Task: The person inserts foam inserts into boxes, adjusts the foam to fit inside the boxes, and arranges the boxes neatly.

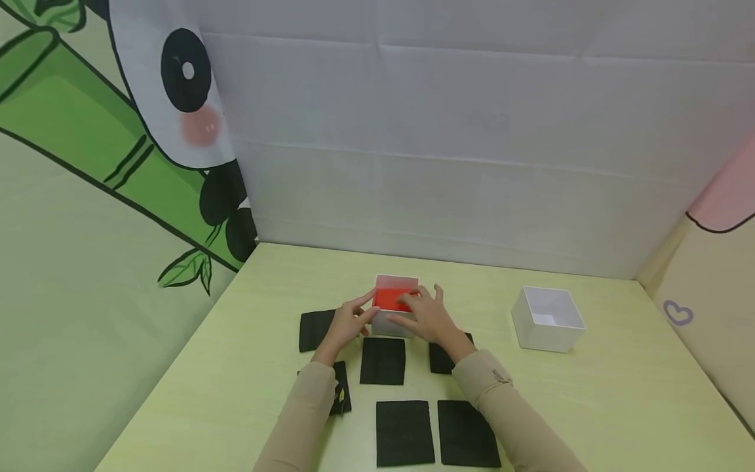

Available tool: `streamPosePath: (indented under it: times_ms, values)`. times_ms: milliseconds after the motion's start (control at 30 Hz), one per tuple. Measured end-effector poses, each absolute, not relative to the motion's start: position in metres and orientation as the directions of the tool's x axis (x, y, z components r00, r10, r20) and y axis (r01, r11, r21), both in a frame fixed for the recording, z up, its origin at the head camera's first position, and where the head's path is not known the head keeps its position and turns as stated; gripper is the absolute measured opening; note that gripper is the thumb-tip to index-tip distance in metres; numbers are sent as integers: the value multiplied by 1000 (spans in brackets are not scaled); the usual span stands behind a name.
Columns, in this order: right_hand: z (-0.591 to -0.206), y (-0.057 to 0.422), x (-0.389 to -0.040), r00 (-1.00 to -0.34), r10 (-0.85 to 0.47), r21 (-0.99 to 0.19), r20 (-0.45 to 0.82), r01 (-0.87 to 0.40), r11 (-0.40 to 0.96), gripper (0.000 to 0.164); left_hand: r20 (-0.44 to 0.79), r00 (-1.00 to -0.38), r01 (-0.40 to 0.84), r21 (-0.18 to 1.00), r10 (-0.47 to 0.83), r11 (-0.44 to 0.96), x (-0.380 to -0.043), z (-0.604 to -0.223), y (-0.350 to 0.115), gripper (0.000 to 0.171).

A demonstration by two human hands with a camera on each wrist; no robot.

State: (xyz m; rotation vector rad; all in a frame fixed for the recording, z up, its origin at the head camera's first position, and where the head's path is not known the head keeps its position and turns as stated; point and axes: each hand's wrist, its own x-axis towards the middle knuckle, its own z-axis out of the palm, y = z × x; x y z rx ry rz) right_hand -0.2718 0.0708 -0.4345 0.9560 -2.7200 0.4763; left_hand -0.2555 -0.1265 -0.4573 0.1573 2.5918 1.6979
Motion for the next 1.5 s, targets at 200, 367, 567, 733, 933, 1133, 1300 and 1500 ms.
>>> streamPosePath:
  times_ms: [200,367,567,733,933,1133,1300,1500]
  values:
    - [-434,78,-270,-742,-556,-328,376,-667,669,41,56,-991,101,903,118,418,-256,-458,-128,50]
    - [-436,83,-269,-698,-550,-345,459,-711,613,34,110,-987,151,888,118,435,-255,-456,-127,47]
    - [-438,88,-269,-656,-531,-341,537,-744,575,30,161,-981,194,877,111,440,-252,-454,-125,43]
    - [-438,92,-267,-660,-516,-358,546,-741,568,29,194,-975,223,872,110,436,-248,-452,-124,41]
    - [-438,96,-265,-673,-509,-392,537,-733,556,30,234,-968,252,858,95,448,-241,-452,-121,38]
    - [-439,103,-263,-689,-476,-435,546,-719,542,30,282,-956,287,850,80,441,-232,-445,-115,31]
    - [-440,108,-261,-699,-460,-445,547,-708,548,31,339,-937,337,812,85,477,-222,-441,-110,24]
    - [-437,116,-255,-695,-453,-458,558,-713,531,30,362,-928,357,801,86,481,-214,-438,-103,20]
